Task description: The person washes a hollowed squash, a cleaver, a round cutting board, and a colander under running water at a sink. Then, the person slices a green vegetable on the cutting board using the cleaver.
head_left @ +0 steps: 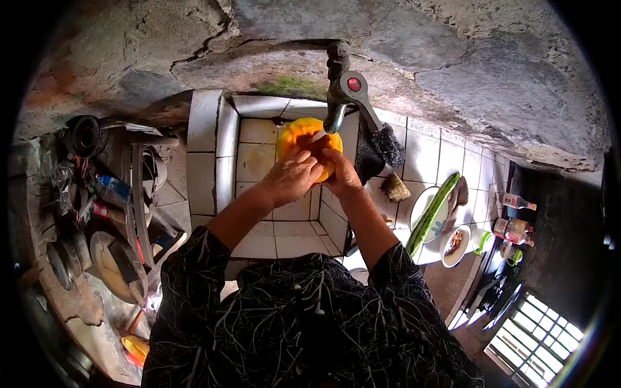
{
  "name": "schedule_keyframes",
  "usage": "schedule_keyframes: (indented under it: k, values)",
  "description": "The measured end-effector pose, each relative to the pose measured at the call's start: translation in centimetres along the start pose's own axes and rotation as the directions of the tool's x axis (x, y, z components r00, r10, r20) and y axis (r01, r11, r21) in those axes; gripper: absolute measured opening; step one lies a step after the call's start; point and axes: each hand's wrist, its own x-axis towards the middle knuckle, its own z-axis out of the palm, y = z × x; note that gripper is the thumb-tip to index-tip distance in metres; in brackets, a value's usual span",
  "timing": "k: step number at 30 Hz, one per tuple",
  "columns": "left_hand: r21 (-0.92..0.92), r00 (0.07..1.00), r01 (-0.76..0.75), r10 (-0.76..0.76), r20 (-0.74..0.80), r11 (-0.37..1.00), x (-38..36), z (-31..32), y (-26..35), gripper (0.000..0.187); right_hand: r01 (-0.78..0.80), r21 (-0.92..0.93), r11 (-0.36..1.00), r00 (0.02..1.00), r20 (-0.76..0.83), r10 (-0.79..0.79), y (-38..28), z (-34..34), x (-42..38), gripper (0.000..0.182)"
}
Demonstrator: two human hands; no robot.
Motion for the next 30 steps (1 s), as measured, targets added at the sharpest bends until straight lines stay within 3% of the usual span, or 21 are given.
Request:
schedule_keyframes:
  k: [1, 3, 4, 5, 6, 7, 9, 10, 13, 14, 16, 17, 18, 19, 20, 21, 23, 25, 27, 29, 30]
  values:
    - [0.067, 0.994, -0.102, 0.104, -0.029, 0.993, 0.4, -1.2, 0.3, 0.029, -0.031, 0.114, 0.993, 0.999, 0.042, 0.026, 0.3, -0.6, 0.1, 0.042]
    - [0.068, 0.996, -0.065, 0.069, -0.064, 0.996, 0.3, -2.6, -0.5, 0.028, -0.004, 0.177, 0.984, 1.000, -0.010, 0.006, 1.0, -0.6, 0.6, 0.039]
    - [-0.001, 0.982, 0.077, -0.076, -0.171, 0.997, 0.0, -1.8, -2.0, 0.031, 0.024, 0.168, 0.985, 1.000, -0.005, -0.023, 0.9, -0.4, 0.3, 0.039]
    - [-0.086, 0.938, 0.209, -0.225, -0.264, 0.974, -0.1, -0.6, -3.1, 0.035, 0.051, 0.159, 0.986, 0.999, -0.002, -0.051, 0.8, -0.1, 0.1, 0.039]
    - [-0.534, 0.862, 0.133, -0.364, -0.354, 0.835, 0.7, -0.2, -2.8, 0.044, 0.020, 0.185, 0.982, 0.999, 0.021, -0.025, 1.0, -0.1, 0.3, 0.042]
    - [-0.536, 0.864, 0.132, -0.362, -0.350, 0.834, 1.0, -0.3, -2.8, 0.044, 0.022, 0.189, 0.982, 1.000, 0.017, -0.026, 1.0, -0.1, 0.4, 0.042]
    - [-0.978, 0.729, 0.142, -0.685, -0.001, 0.153, 1.5, -1.1, -2.9, 0.051, 0.035, 0.179, 0.983, 0.994, 0.092, -0.052, 0.9, 0.0, 0.6, 0.046]
    - [-0.986, 0.807, 0.168, -0.572, 0.144, -0.012, 1.6, -1.3, -4.3, 0.055, 0.051, 0.208, 0.977, 0.986, 0.142, -0.082, 1.2, -0.2, 1.0, 0.049]
    - [-0.876, 0.818, 0.287, -0.378, 0.435, -0.388, 2.5, -1.4, -7.0, 0.056, -0.041, 0.212, 0.976, 0.971, 0.238, -0.010, 0.8, -0.7, 1.0, 0.051]
    - [-0.877, 0.818, 0.285, -0.379, 0.432, -0.386, 2.9, -1.4, -7.9, 0.056, -0.042, 0.210, 0.977, 0.971, 0.240, -0.010, 0.5, -0.7, 0.9, 0.051]
    - [-0.761, 0.722, 0.634, -0.460, 0.517, 0.140, 3.8, -1.6, -8.4, 0.053, -0.082, 0.157, 0.984, 0.979, 0.197, 0.050, -0.1, -0.5, 0.4, 0.049]
    - [-0.761, 0.723, 0.633, -0.459, 0.517, 0.139, 4.2, -1.5, -8.4, 0.053, -0.081, 0.156, 0.984, 0.979, 0.195, 0.049, -0.5, -0.4, 0.4, 0.049]
    - [-0.453, 0.715, 0.691, -0.444, 0.539, 0.563, 5.3, -3.2, -6.9, 0.052, -0.026, -0.010, 1.000, 0.994, 0.104, 0.026, -0.8, -0.2, 0.4, 0.048]
    - [-0.029, 0.701, 0.546, -0.438, 0.563, 0.837, 5.7, -4.0, -5.7, 0.050, 0.013, -0.179, 0.984, 1.000, 0.017, -0.011, -1.1, -0.4, 0.5, 0.046]
    - [0.011, 0.860, 0.422, -0.404, 0.313, 0.907, 4.9, -2.7, -5.2, 0.045, 0.031, -0.229, 0.973, 0.997, 0.073, -0.014, -1.0, -1.4, 1.7, 0.059]
    - [0.156, 0.882, 0.351, -0.382, 0.275, 0.923, 4.6, -1.4, -5.0, 0.041, 0.031, -0.226, 0.974, 0.997, 0.071, -0.015, -1.2, -1.1, 1.6, 0.059]
    - [0.057, 0.926, 0.351, -0.356, 0.128, 0.935, 4.1, 0.6, -5.9, 0.039, 0.009, -0.333, 0.943, 1.000, -0.011, -0.013, -1.7, -0.1, 1.4, 0.059]
    - [0.047, 0.915, 0.372, -0.375, 0.150, 0.927, 4.0, 0.4, -6.0, 0.038, -0.027, -0.295, 0.955, 0.998, -0.069, 0.007, -1.5, -0.1, 1.7, 0.058]
    - [0.037, 0.902, 0.396, -0.396, 0.175, 0.918, 3.1, 1.2, -7.4, 0.038, 0.035, -0.304, 0.952, 0.999, 0.015, -0.032, -1.4, -0.1, 1.6, 0.057]
    - [-0.242, 0.813, 0.562, -0.582, -0.018, 0.791, 0.9, 5.0, -11.5, 0.035, -0.009, -0.282, 0.959, 1.000, -0.012, 0.006, -1.3, -0.2, 1.1, 0.057]
    - [-0.151, 0.700, 0.688, -0.704, -0.116, 0.709, 0.4, 5.7, -12.3, 0.030, -0.047, -0.262, 0.964, 0.999, -0.034, 0.039, -1.5, -0.1, 0.7, 0.057]
